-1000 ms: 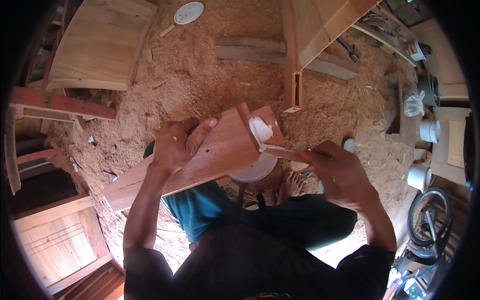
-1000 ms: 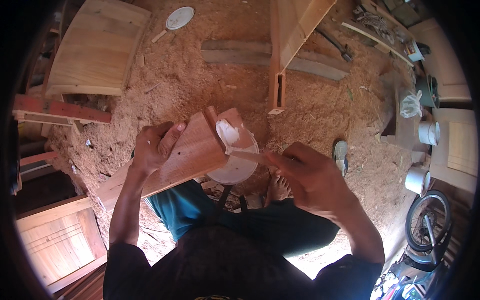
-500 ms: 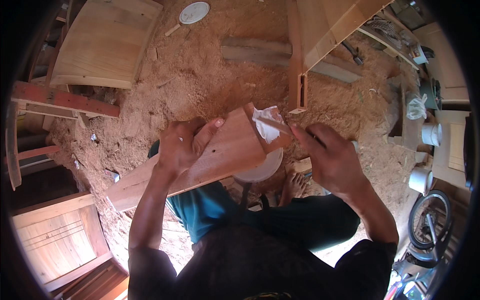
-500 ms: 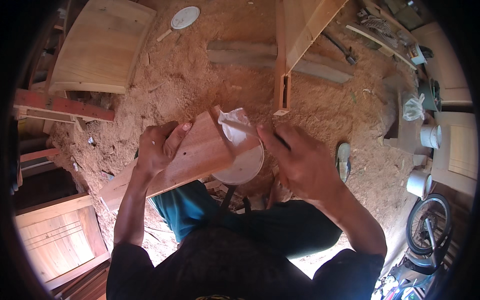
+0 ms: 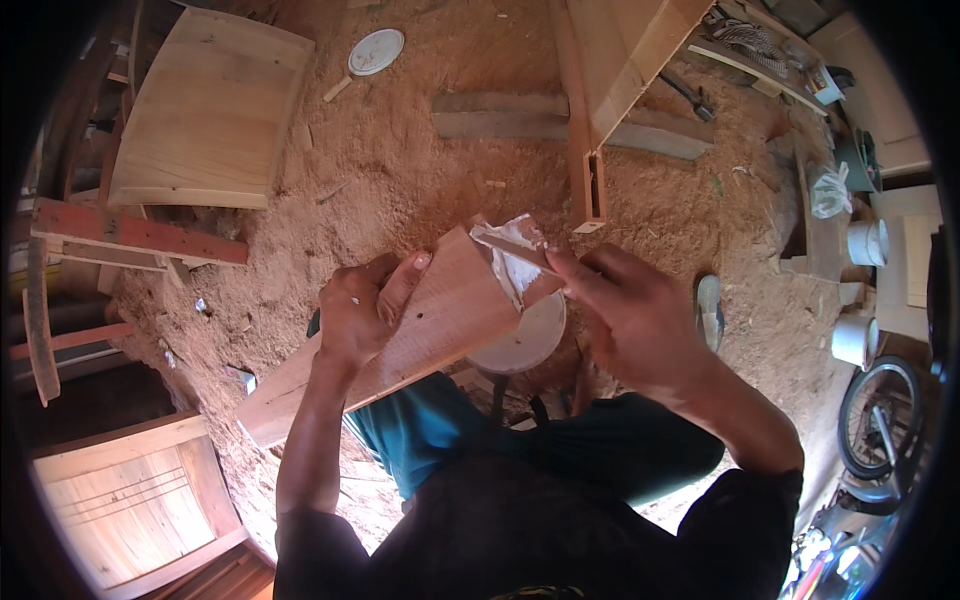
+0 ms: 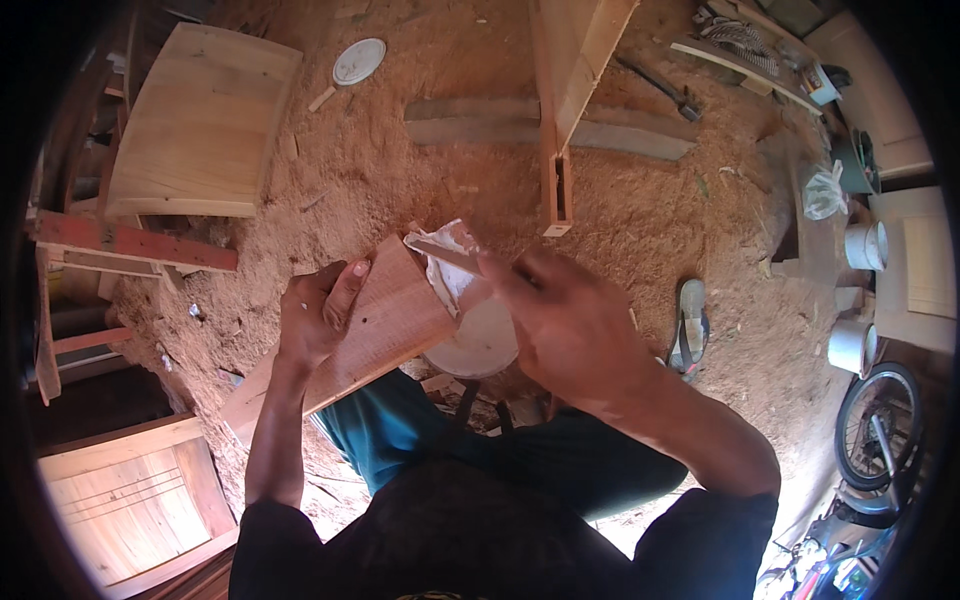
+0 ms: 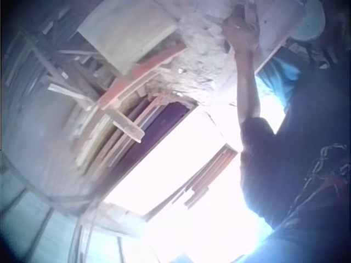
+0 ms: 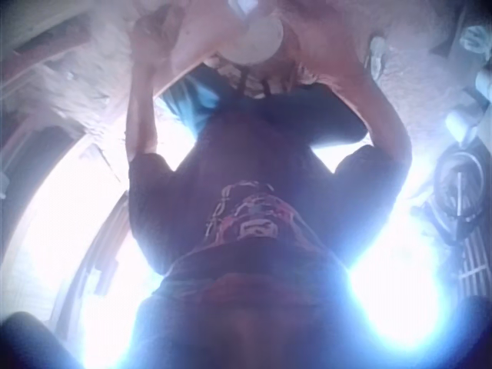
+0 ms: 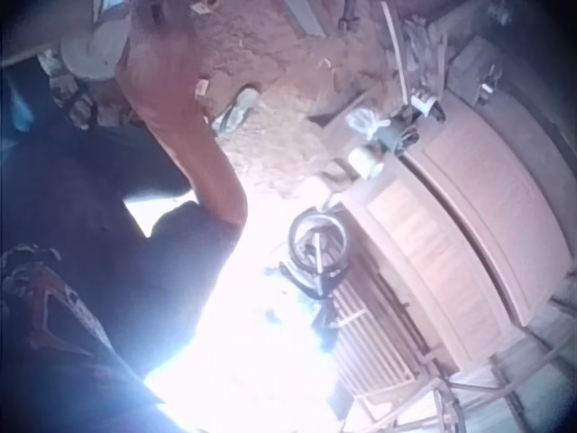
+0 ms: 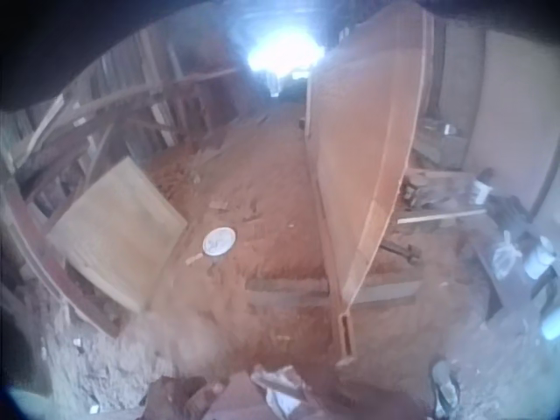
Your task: The person scoops white glue from a bucket using a small stick and applies it to the edges of a wooden plank. The person repeatedly dips the stick into the bucket and spreads the glue along the plank's edges.
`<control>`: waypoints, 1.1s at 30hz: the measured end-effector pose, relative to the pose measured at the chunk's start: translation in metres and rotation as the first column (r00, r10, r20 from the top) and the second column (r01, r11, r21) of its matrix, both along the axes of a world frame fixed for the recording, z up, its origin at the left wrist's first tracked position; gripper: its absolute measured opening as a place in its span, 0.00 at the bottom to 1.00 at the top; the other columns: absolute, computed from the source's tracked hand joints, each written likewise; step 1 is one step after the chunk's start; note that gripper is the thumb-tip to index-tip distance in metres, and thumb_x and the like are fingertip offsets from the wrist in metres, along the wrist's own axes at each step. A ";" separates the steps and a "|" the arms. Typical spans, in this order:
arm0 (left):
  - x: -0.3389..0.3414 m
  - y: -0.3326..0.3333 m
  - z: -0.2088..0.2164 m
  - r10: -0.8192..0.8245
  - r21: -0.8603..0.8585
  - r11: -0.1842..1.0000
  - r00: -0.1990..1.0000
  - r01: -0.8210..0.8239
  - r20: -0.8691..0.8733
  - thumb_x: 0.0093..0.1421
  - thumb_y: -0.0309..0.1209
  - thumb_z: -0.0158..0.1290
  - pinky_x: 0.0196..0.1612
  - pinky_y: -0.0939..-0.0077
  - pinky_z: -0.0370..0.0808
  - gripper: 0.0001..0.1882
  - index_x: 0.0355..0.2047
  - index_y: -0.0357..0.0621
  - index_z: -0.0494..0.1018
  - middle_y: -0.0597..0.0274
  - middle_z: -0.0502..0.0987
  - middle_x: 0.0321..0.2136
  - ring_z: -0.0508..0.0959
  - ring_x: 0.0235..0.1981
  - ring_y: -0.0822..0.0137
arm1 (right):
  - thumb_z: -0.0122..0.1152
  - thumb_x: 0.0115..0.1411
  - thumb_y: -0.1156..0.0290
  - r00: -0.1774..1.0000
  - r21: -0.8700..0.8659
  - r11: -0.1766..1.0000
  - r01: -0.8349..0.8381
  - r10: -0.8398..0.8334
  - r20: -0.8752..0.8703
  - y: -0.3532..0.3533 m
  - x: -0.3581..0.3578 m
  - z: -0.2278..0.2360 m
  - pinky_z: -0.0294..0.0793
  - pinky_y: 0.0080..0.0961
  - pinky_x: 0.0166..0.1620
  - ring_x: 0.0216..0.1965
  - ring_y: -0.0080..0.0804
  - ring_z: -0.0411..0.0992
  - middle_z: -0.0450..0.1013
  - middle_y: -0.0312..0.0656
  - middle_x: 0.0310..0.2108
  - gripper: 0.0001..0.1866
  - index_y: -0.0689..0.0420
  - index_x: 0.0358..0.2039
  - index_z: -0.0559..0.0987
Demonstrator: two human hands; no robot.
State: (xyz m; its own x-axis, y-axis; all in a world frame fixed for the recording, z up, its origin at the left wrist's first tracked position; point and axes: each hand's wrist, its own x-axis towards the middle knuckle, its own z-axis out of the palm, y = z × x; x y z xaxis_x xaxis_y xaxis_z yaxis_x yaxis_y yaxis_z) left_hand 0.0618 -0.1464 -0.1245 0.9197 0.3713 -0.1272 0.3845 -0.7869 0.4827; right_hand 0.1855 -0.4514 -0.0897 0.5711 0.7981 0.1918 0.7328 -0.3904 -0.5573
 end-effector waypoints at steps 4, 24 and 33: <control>-0.004 0.001 -0.001 0.023 0.030 0.999 1.000 -0.023 -0.012 0.75 0.64 0.52 0.34 0.50 0.79 0.35 0.31 0.43 0.85 0.47 0.79 0.18 0.83 0.25 0.42 | 0.70 0.59 0.83 0.994 -0.084 0.994 -0.070 0.063 -0.087 -0.016 -0.014 0.004 0.83 0.38 0.37 0.37 0.43 0.82 0.78 0.44 0.41 0.31 0.56 0.64 0.82; -0.010 -0.012 0.003 -0.026 -0.029 0.999 0.998 0.028 0.065 0.75 0.64 0.53 0.31 0.53 0.77 0.34 0.31 0.44 0.86 0.51 0.77 0.16 0.81 0.22 0.45 | 0.68 0.59 0.81 0.935 0.062 0.991 -0.116 0.088 0.342 0.009 0.055 0.002 0.88 0.36 0.41 0.41 0.40 0.82 0.78 0.41 0.43 0.26 0.55 0.60 0.85; -0.001 -0.001 0.000 0.048 -0.053 0.997 0.999 -0.049 -0.020 0.75 0.63 0.53 0.33 0.53 0.77 0.35 0.29 0.41 0.83 0.48 0.76 0.17 0.82 0.24 0.42 | 0.64 0.61 0.86 0.976 -0.100 0.974 -0.204 0.211 0.063 -0.050 0.008 -0.001 0.86 0.37 0.38 0.38 0.39 0.82 0.79 0.48 0.42 0.26 0.59 0.60 0.85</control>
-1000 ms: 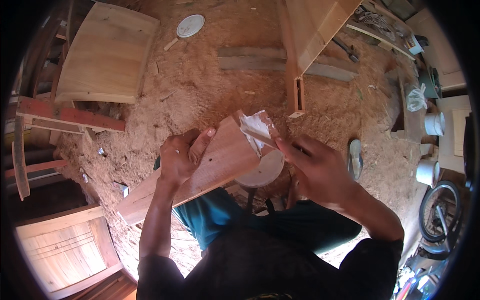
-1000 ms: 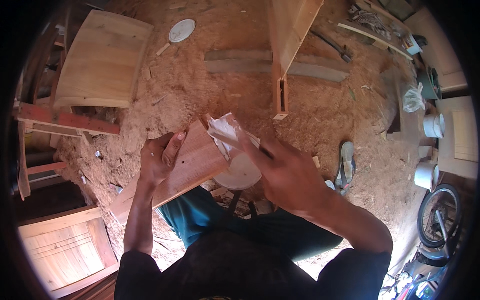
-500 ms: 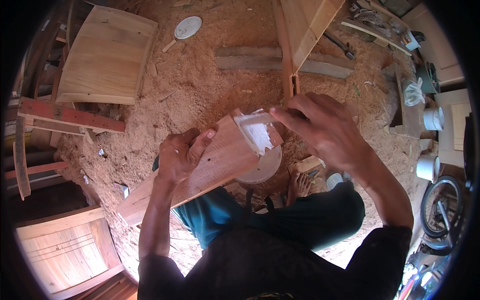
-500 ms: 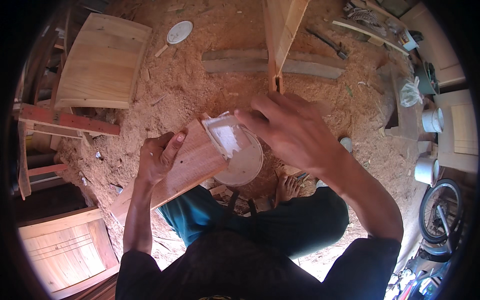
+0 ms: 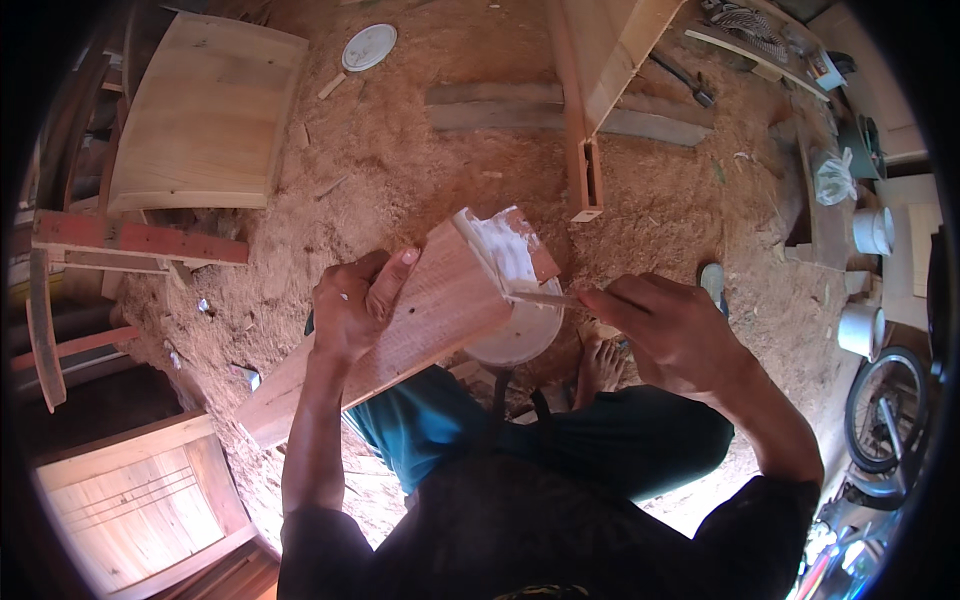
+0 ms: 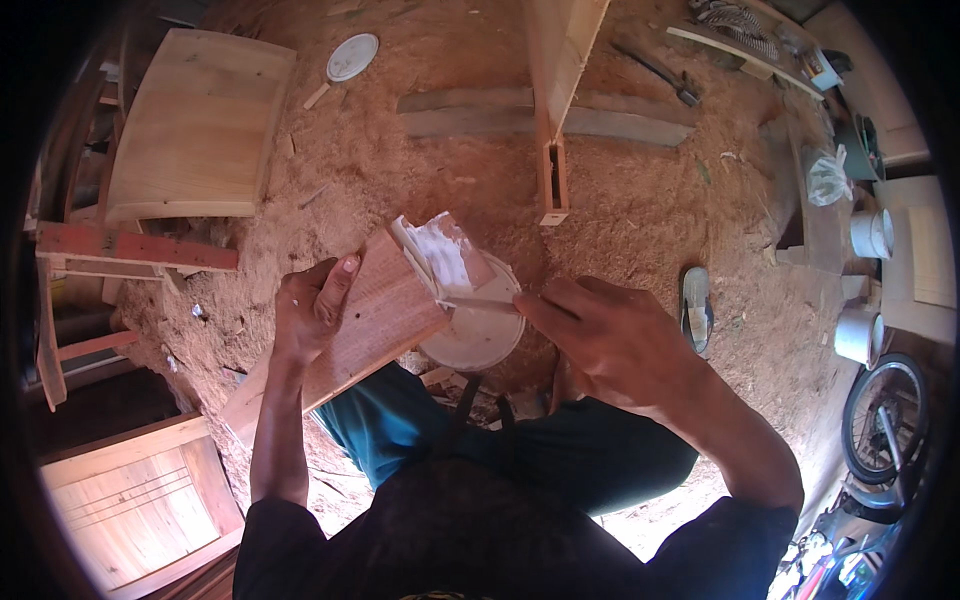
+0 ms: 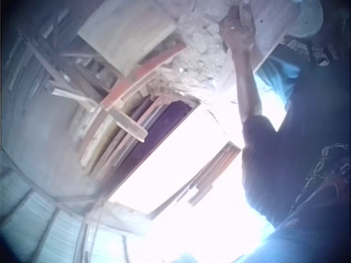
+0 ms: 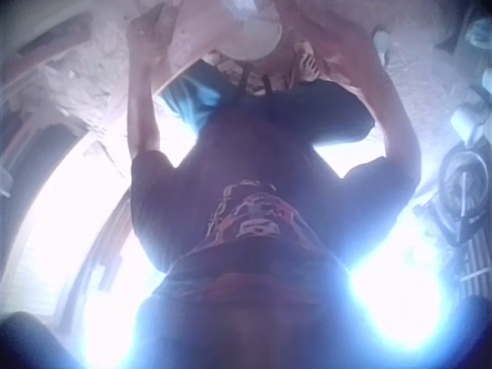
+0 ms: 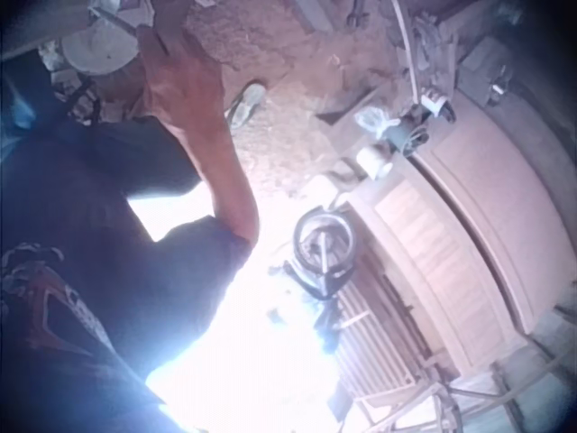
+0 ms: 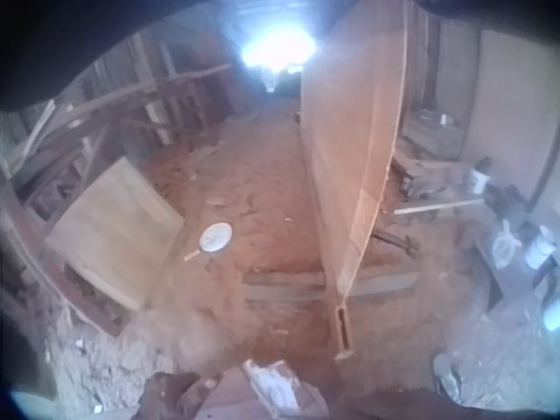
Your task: The person scoops white glue from a bucket using a small stick and applies it to the edges of a wooden plank. The person repeatedly dips the stick into the bucket and spreads the glue along the plank's edges.
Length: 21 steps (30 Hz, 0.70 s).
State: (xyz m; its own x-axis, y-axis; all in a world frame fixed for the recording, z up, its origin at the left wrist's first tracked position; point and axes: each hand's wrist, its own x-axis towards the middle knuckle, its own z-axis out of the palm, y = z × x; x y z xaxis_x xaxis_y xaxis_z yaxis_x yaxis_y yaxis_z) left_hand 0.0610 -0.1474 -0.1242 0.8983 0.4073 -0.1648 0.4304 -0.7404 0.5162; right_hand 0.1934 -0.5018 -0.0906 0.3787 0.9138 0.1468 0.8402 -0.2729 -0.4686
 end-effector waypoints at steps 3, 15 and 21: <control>0.003 -0.001 -0.007 0.004 -0.017 1.000 0.999 -0.003 0.050 0.75 0.62 0.54 0.33 0.53 0.77 0.35 0.29 0.42 0.83 0.48 0.76 0.17 0.82 0.24 0.42 | 0.64 0.60 0.86 0.940 0.028 0.997 0.070 -0.056 -0.335 -0.006 0.011 0.009 0.86 0.37 0.39 0.40 0.41 0.83 0.78 0.47 0.41 0.25 0.61 0.59 0.84; 0.004 0.004 -0.009 0.006 -0.002 1.000 1.000 -0.006 0.022 0.75 0.62 0.54 0.33 0.55 0.78 0.33 0.32 0.43 0.85 0.50 0.76 0.17 0.81 0.23 0.45 | 0.68 0.54 0.83 0.995 -0.100 0.994 0.033 -0.042 -0.091 0.015 0.002 0.006 0.87 0.33 0.46 0.47 0.41 0.83 0.78 0.44 0.50 0.27 0.59 0.57 0.85; 0.004 0.014 -0.013 0.054 -0.079 0.996 0.997 -0.049 0.061 0.77 0.61 0.53 0.32 0.56 0.77 0.32 0.38 0.44 0.87 0.50 0.73 0.16 0.79 0.20 0.50 | 0.68 0.56 0.84 0.979 0.052 0.994 0.096 -0.085 -0.185 -0.008 0.007 0.009 0.88 0.33 0.44 0.45 0.40 0.85 0.80 0.42 0.48 0.22 0.60 0.52 0.87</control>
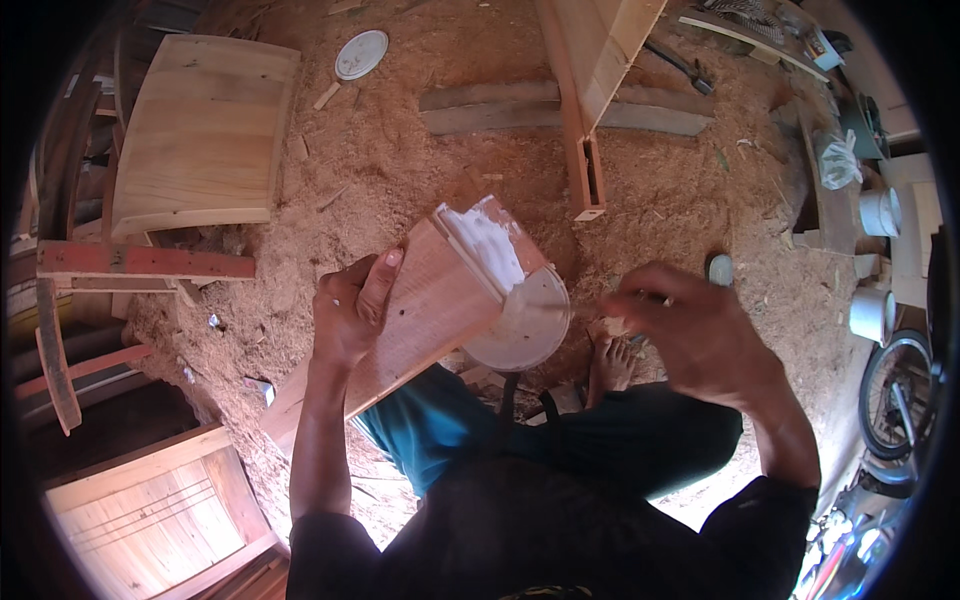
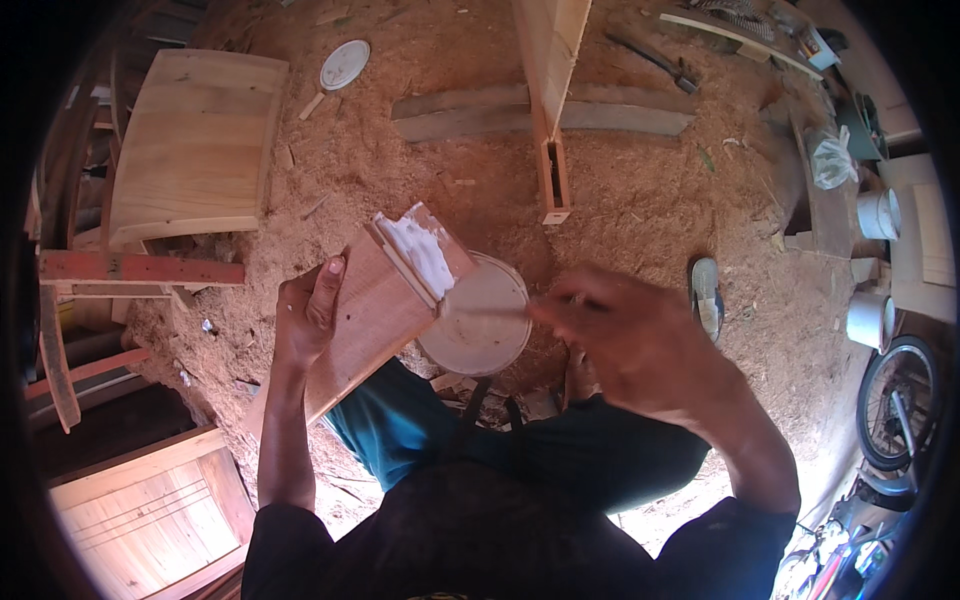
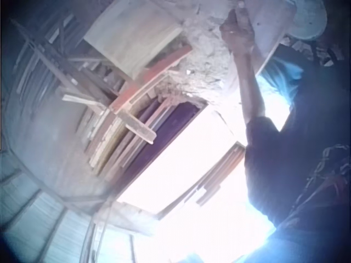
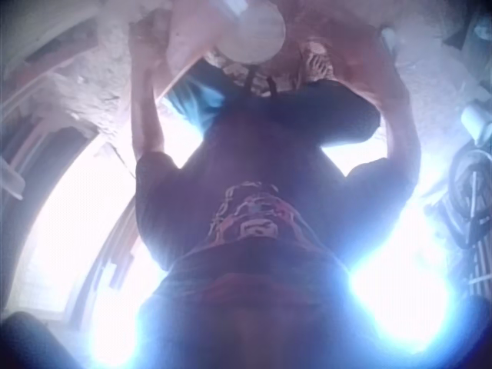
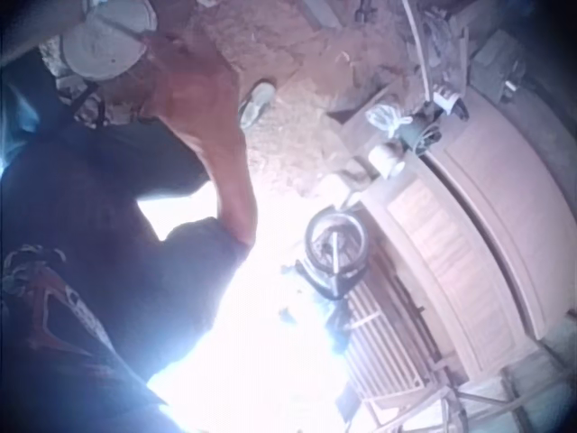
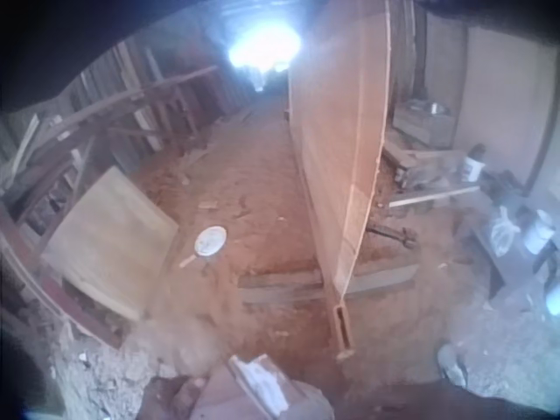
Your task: The person scoops white glue from a bucket using a small stick and applies it to the edges of a wooden plank. The person repeatedly dips the stick into the bucket and spreads the glue along the plank's edges.
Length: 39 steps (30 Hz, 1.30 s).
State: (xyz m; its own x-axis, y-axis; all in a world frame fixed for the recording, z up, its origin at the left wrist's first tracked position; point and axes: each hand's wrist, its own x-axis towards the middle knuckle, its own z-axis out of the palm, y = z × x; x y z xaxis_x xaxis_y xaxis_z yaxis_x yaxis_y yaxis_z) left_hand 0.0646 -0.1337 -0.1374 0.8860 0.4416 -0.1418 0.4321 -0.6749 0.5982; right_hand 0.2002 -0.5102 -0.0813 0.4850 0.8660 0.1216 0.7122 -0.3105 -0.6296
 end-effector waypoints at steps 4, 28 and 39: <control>0.004 -0.001 0.005 -0.030 -0.007 1.000 0.999 0.030 0.012 0.78 0.61 0.52 0.31 0.57 0.76 0.31 0.43 0.46 0.89 0.49 0.72 0.16 0.78 0.20 0.51 | 0.70 0.56 0.82 0.993 0.200 0.975 0.098 -0.109 0.045 0.013 0.010 0.005 0.87 0.34 0.42 0.42 0.39 0.84 0.80 0.42 0.47 0.21 0.60 0.51 0.88; -0.001 0.000 0.003 -0.031 -0.040 0.999 0.999 0.033 0.028 0.77 0.57 0.55 0.33 0.65 0.75 0.30 0.44 0.40 0.88 0.53 0.72 0.18 0.74 0.22 0.65 | 0.69 0.60 0.80 1.000 0.074 0.997 0.024 -0.024 0.006 0.013 0.001 -0.001 0.88 0.36 0.41 0.42 0.43 0.84 0.80 0.44 0.46 0.19 0.60 0.53 0.86; -0.004 -0.002 0.000 -0.054 0.021 0.998 0.999 0.054 0.005 0.79 0.56 0.54 0.28 0.64 0.70 0.33 0.31 0.35 0.81 0.58 0.68 0.15 0.70 0.21 0.71 | 0.66 0.63 0.74 0.977 -0.003 0.998 0.063 -0.061 0.205 0.039 -0.015 -0.003 0.87 0.33 0.42 0.45 0.39 0.83 0.77 0.42 0.47 0.17 0.60 0.52 0.85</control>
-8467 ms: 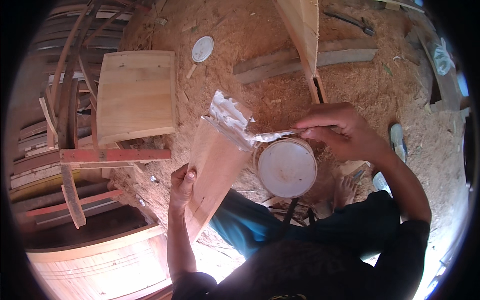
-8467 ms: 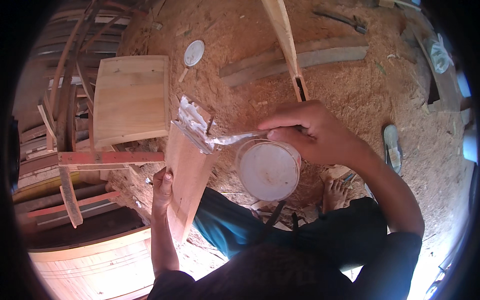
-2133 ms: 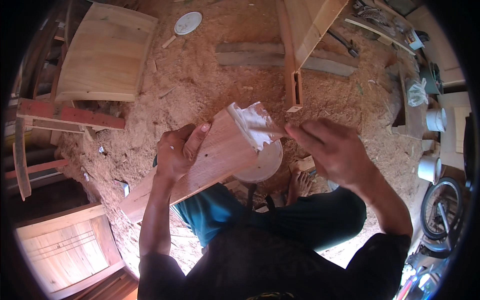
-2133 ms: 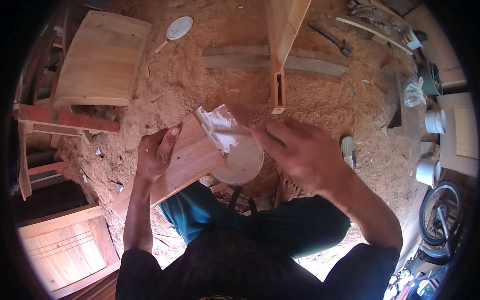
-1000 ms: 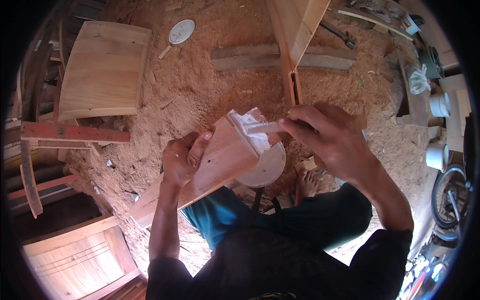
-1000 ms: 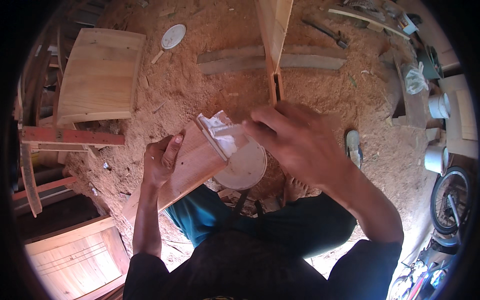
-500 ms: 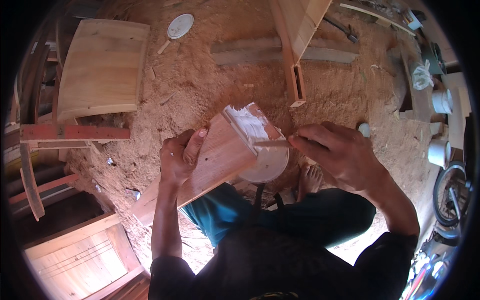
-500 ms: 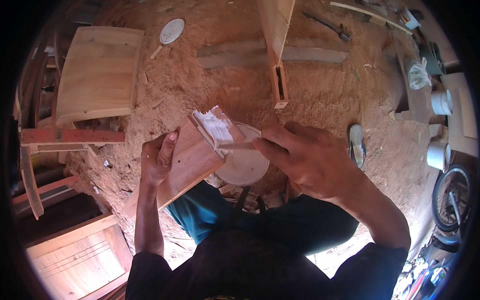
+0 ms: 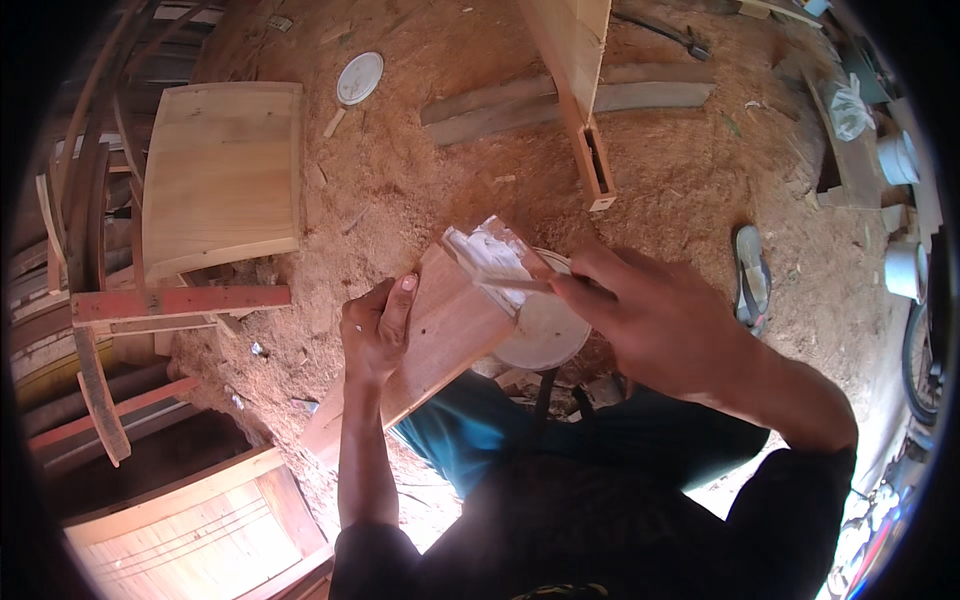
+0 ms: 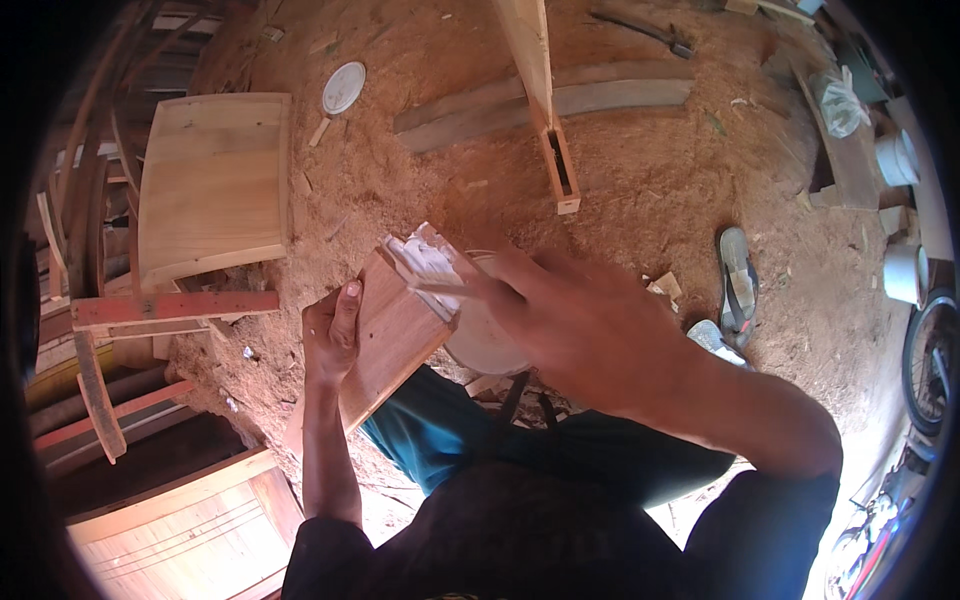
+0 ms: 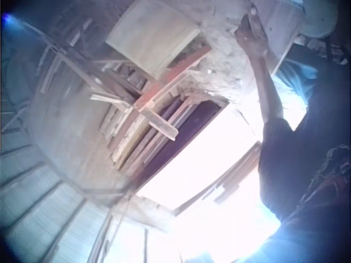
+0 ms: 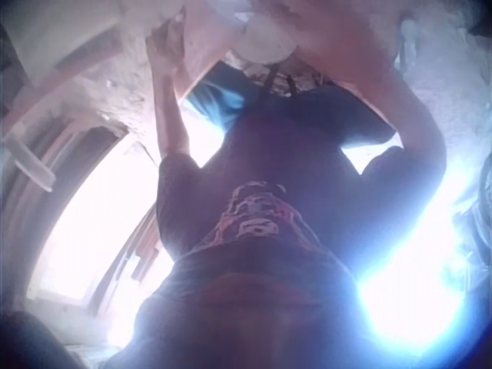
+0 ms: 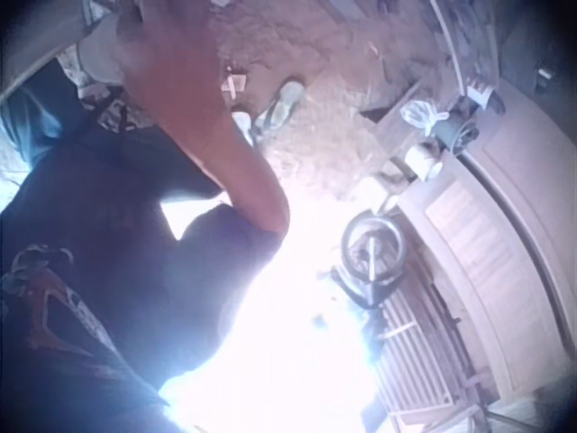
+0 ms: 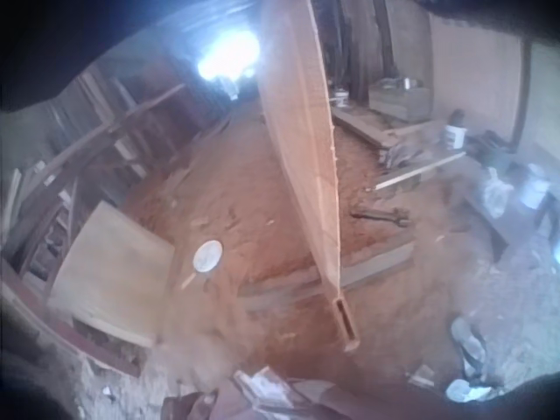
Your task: The person scoops white glue from a bucket using a small stick and applies it to the edges of a wooden plank. The person repeatedly dips the stick into the bucket and spreads the glue along the plank's edges.
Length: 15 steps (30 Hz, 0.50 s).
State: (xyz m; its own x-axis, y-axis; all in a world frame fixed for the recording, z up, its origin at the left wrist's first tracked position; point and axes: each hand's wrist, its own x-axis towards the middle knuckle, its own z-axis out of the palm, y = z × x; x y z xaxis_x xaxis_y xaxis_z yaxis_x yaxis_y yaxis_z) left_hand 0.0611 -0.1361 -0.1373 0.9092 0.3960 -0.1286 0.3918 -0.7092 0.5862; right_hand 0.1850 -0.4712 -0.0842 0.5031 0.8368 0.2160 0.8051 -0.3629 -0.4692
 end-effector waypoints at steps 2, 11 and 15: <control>0.001 0.000 -0.002 0.001 0.030 1.000 1.000 -0.001 -0.002 0.79 0.56 0.53 0.27 0.63 0.68 0.35 0.27 0.35 0.78 0.59 0.67 0.15 0.69 0.21 0.71 | 0.66 0.63 0.76 0.996 -0.051 0.998 -0.033 0.028 -0.086 -0.017 -0.003 -0.004 0.87 0.34 0.42 0.44 0.40 0.83 0.77 0.43 0.46 0.17 0.60 0.52 0.85; 0.009 0.003 0.002 0.026 -0.076 0.997 0.999 -0.023 0.033 0.79 0.58 0.51 0.33 0.66 0.74 0.34 0.44 0.34 0.86 0.58 0.73 0.18 0.73 0.25 0.73 | 0.68 0.59 0.84 0.989 0.213 0.971 0.113 -0.090 -0.116 -0.014 0.028 0.002 0.87 0.37 0.43 0.39 0.41 0.84 0.79 0.44 0.46 0.21 0.61 0.54 0.84; 0.012 0.000 -0.006 -0.039 -0.042 0.998 0.999 0.040 0.023 0.79 0.59 0.51 0.34 0.67 0.75 0.35 0.45 0.34 0.87 0.60 0.74 0.19 0.73 0.26 0.72 | 0.69 0.57 0.82 0.992 0.006 0.999 -0.032 0.031 0.120 0.013 0.051 -0.005 0.87 0.36 0.44 0.42 0.40 0.84 0.79 0.42 0.48 0.23 0.60 0.55 0.84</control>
